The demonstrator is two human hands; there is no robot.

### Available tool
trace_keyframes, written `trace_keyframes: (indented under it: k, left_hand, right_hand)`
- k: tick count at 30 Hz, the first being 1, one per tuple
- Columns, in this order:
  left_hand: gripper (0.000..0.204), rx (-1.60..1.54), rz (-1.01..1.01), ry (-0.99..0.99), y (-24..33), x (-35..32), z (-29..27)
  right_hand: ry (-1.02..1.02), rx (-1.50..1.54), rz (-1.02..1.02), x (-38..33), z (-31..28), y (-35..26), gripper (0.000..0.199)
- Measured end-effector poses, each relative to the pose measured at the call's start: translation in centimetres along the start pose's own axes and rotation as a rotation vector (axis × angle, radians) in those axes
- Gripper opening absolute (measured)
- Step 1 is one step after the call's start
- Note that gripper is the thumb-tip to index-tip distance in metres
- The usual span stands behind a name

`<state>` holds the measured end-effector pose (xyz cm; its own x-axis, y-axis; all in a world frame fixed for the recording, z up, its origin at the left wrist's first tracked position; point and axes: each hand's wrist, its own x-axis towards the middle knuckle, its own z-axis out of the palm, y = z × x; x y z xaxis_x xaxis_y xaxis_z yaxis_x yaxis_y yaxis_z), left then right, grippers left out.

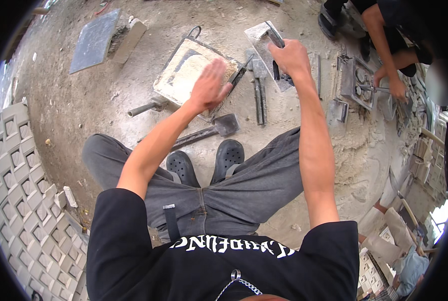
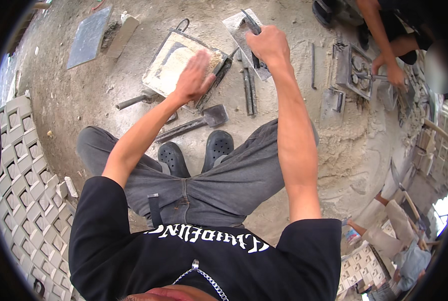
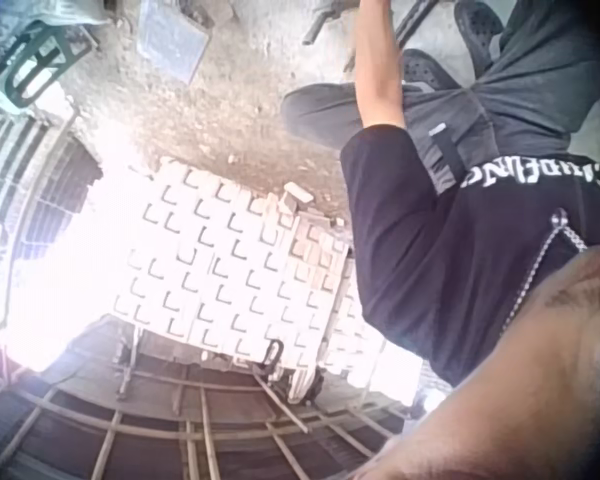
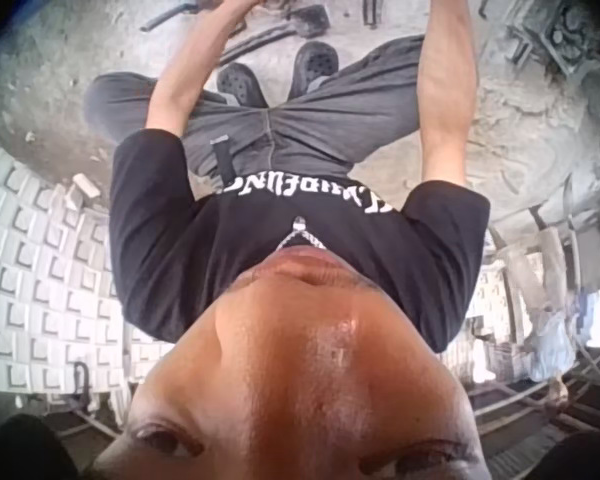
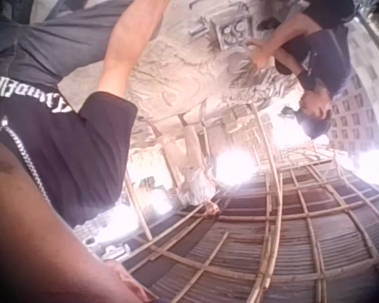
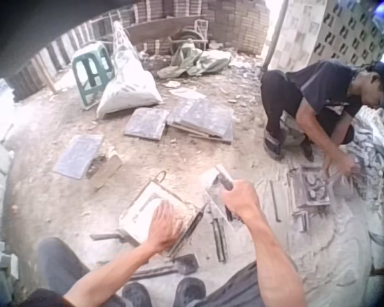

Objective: The person fills a rectangular mold with a sand-like mixture, levels and compresses it by hand and with a trowel, then turns the mold over to release the formed block.

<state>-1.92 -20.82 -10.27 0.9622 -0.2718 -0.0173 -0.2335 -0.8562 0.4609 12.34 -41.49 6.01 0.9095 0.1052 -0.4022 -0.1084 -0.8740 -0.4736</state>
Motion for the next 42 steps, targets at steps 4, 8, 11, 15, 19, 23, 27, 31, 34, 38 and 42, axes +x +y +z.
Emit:
trace_keyframes:
  k: [4,8,11,15,19,23,27,31,34,38,42]
  left_hand:
    - [0.079,0.189,-0.589,0.358,-1.8,-1.6,1.7]
    - [0.082,0.261,-0.707,0.286,1.7,-4.3,3.0]
    - [0.082,0.24,-0.545,0.229,4.8,-4.0,3.9]
    - [0.082,0.073,-0.365,0.232,6.2,-1.7,3.9]
    - [0.084,0.081,-0.319,0.373,3.6,1.0,3.8]
    - [0.081,0.098,-0.094,0.193,2.8,2.1,2.9]
    - [0.08,0.142,0.064,0.13,2.1,1.4,2.1]
    - [0.078,0.12,0.026,0.094,2.0,0.2,1.3]
    - [0.076,0.103,0.052,0.158,2.0,0.6,1.0]
    - [0.075,0.148,0.188,0.145,1.9,1.7,1.6]
    - [0.075,0.106,0.184,0.13,2.0,-0.2,1.7]
  right_hand:
    - [0.056,-0.057,-0.055,0.3,0.7,0.4,0.038]
    - [0.077,-0.077,-0.06,1.2,1.5,1.7,0.041]
    - [0.018,-0.08,-0.047,1.0,1.2,0.6,0.04]
    - [0.004,-0.081,-0.055,1.1,1.6,0.8,0.039]
    - [0.017,-0.098,-0.07,0.6,1.6,0.1,0.039]
    - [0.015,-0.09,-0.07,0.5,1.6,-0.1,0.038]
    - [0.027,-0.098,-0.083,0.6,2.0,0.2,0.038]
    - [-0.011,-0.151,-0.074,0.8,2.3,0.5,0.038]
    - [-0.029,-0.172,-0.091,0.9,2.7,0.0,0.038]
    - [-0.038,-0.17,-0.126,1.0,3.3,-1.0,0.039]
    - [-0.068,-0.171,-0.075,0.7,3.2,-1.1,0.039]
